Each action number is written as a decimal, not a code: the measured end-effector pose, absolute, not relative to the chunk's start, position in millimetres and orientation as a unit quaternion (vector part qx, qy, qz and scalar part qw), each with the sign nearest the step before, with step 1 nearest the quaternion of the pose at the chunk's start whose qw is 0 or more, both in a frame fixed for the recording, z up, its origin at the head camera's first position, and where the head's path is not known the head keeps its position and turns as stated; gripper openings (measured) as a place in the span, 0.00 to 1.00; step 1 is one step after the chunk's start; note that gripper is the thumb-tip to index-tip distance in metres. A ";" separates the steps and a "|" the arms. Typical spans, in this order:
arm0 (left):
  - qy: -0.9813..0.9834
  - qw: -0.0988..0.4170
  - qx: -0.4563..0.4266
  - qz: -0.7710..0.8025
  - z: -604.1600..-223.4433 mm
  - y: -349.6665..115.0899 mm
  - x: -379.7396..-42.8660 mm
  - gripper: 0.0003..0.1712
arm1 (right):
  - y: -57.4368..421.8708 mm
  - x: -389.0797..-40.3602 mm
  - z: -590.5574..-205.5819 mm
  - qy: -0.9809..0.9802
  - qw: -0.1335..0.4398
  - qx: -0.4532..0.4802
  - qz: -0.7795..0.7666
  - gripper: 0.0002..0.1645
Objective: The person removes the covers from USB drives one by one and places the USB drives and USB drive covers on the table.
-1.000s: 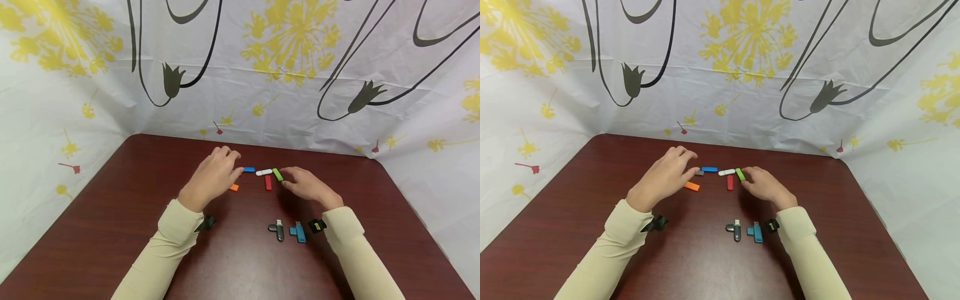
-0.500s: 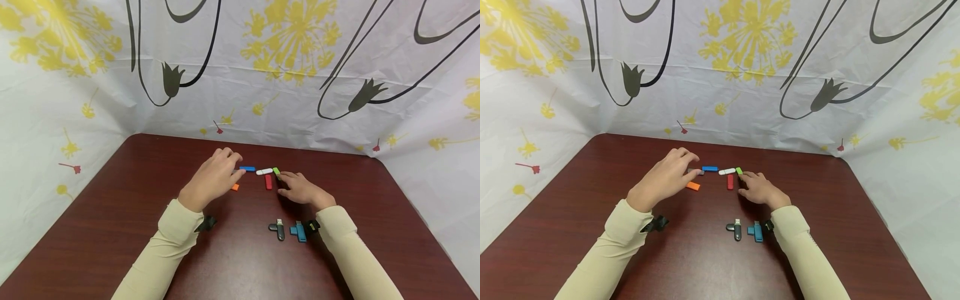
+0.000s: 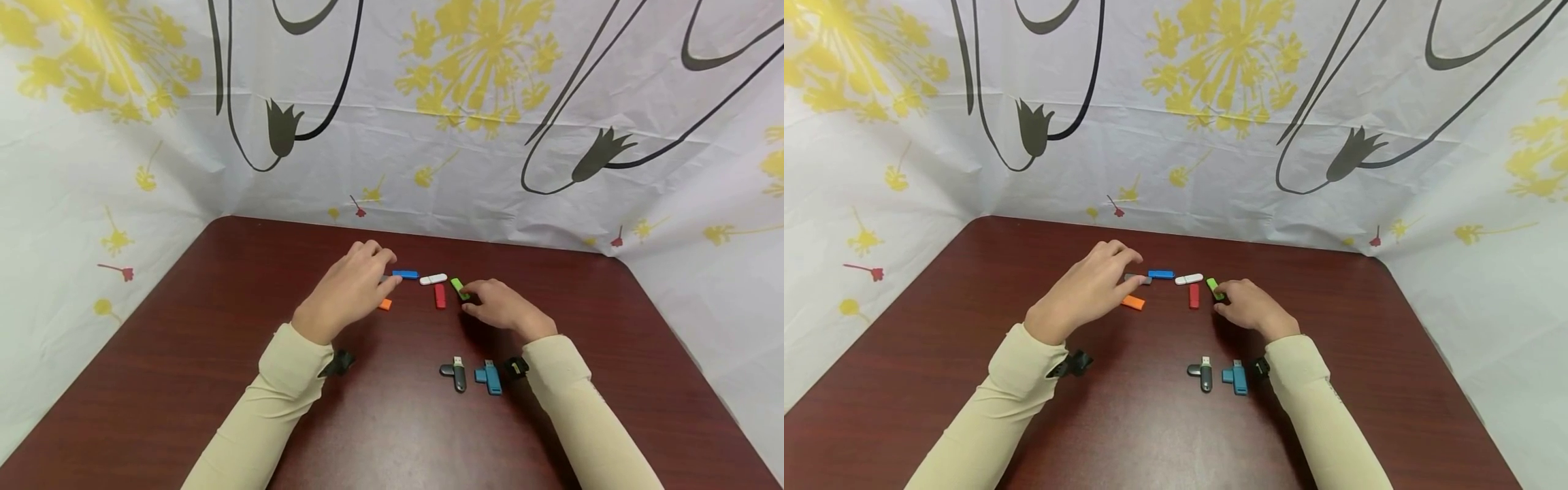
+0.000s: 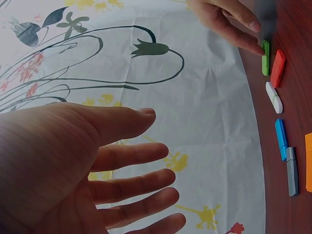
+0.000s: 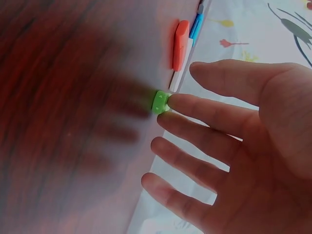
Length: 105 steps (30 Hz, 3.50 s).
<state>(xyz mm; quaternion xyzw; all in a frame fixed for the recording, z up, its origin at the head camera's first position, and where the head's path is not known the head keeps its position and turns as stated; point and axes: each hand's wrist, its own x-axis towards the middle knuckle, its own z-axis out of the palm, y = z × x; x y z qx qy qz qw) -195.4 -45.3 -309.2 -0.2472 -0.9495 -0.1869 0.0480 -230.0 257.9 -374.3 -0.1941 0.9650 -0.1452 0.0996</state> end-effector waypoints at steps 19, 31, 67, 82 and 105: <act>-0.951 0.043 -0.245 -0.184 -308.5 -46.8 -195.8 0.23 | 262.4 -230.8 -370.4 0.968 0.098 -0.187 -0.135 0.18; -0.951 0.039 -0.243 -0.185 -309.1 -46.4 -196.3 0.23 | 260.8 -237.3 -387.1 0.978 0.056 -0.142 -0.141 0.10; -0.930 0.108 -0.283 -0.208 -310.2 -44.6 -196.6 0.28 | 238.5 -212.2 -344.8 0.950 -0.191 -0.185 -0.164 0.12; -0.875 0.206 -0.386 -0.207 -317.1 -28.6 -193.6 0.26 | 215.6 -188.4 -324.2 0.880 -0.301 -0.322 -0.175 0.13; -0.847 0.268 -0.411 -0.205 -319.4 -25.5 -194.6 0.09 | 206.9 -181.1 -318.1 0.860 -0.322 -0.360 -0.166 0.16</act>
